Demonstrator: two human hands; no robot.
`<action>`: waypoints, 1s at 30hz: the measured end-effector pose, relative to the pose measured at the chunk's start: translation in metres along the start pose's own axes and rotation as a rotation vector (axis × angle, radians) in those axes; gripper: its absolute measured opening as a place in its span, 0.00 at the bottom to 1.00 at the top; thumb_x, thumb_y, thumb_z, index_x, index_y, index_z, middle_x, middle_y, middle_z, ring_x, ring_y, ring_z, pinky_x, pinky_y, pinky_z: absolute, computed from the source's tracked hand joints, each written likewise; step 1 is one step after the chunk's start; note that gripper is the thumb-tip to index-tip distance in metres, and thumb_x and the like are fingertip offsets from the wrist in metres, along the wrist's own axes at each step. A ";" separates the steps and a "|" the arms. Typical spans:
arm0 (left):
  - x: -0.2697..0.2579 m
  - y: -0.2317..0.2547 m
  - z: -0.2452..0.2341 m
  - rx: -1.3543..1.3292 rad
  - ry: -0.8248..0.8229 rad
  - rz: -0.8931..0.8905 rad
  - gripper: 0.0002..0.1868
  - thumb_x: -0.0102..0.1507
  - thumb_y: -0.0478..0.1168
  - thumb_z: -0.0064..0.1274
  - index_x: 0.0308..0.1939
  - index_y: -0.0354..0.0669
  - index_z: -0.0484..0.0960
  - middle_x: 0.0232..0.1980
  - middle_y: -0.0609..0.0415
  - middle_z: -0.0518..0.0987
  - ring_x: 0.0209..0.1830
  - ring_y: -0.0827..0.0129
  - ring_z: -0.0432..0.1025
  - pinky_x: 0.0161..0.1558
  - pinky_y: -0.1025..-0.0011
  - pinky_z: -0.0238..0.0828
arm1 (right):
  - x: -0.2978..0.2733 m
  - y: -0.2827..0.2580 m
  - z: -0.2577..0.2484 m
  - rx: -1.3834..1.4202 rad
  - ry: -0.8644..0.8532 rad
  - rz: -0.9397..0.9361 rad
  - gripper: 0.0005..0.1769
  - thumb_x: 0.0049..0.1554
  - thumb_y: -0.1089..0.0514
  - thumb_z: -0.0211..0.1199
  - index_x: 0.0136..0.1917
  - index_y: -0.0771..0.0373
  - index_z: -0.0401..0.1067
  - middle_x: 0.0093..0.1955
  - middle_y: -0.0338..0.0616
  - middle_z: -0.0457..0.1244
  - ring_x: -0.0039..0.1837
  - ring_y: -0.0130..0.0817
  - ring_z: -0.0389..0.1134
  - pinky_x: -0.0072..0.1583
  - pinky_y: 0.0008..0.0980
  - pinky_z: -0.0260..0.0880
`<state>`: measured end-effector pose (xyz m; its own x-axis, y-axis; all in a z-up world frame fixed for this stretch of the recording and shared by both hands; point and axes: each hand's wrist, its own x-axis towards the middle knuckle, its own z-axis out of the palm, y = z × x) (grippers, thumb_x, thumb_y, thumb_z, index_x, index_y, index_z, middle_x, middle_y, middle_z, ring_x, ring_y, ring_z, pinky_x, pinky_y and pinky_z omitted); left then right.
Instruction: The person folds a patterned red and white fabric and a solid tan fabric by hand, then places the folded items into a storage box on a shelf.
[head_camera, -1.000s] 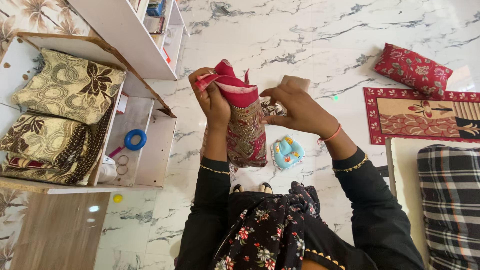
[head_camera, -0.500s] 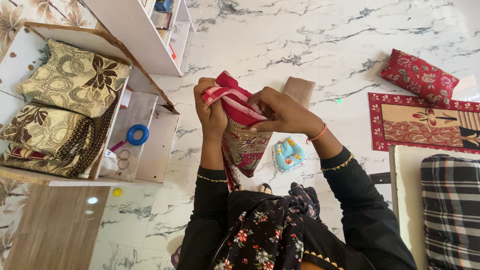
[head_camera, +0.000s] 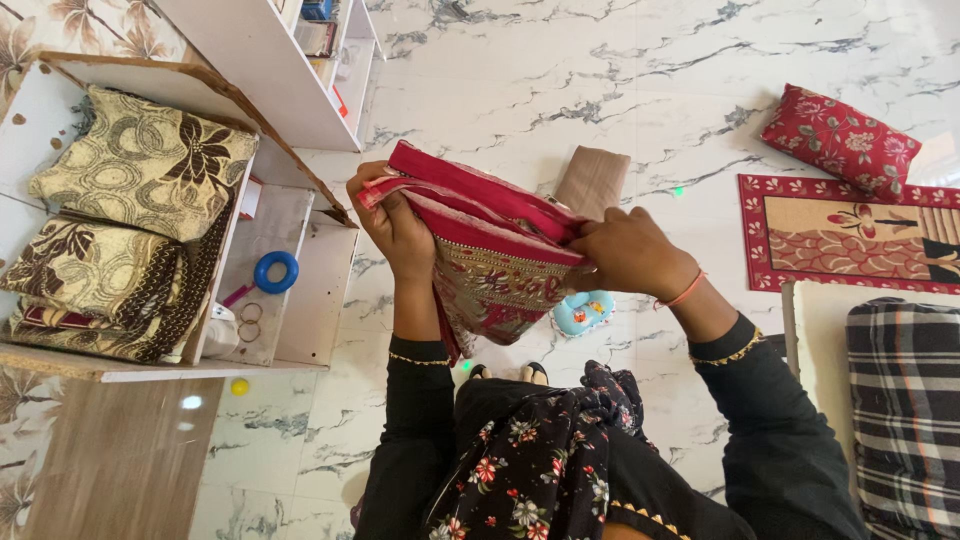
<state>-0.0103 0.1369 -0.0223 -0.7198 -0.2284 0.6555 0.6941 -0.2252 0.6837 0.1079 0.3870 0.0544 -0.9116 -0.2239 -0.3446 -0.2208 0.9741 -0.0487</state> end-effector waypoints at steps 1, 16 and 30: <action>0.000 0.000 0.000 -0.039 -0.003 -0.006 0.11 0.79 0.43 0.38 0.55 0.39 0.66 0.49 0.57 0.70 0.47 0.75 0.65 0.55 0.75 0.64 | -0.002 0.003 -0.001 -0.047 0.074 0.021 0.26 0.46 0.31 0.71 0.51 0.47 0.81 0.49 0.33 0.68 0.55 0.40 0.63 0.54 0.46 0.60; 0.027 0.015 -0.051 -0.019 0.014 -0.172 0.11 0.78 0.44 0.45 0.50 0.39 0.73 0.39 0.63 0.69 0.38 0.82 0.58 0.44 0.79 0.56 | -0.001 0.042 -0.031 0.599 0.875 -0.232 0.09 0.47 0.67 0.69 0.43 0.63 0.73 0.55 0.50 0.61 0.57 0.47 0.64 0.54 0.36 0.68; 0.018 0.050 0.059 0.193 -0.494 0.116 0.12 0.73 0.41 0.52 0.50 0.32 0.80 0.47 0.52 0.79 0.43 0.74 0.76 0.43 0.72 0.75 | 0.040 0.007 -0.061 0.066 1.197 -0.331 0.25 0.45 0.54 0.78 0.52 0.63 0.70 0.48 0.50 0.65 0.53 0.52 0.68 0.53 0.43 0.68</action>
<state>0.0105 0.1776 0.0427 -0.5890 0.2418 0.7711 0.7886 -0.0364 0.6138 0.0490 0.3827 0.0979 -0.5661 -0.3138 0.7623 -0.5141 0.8572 -0.0289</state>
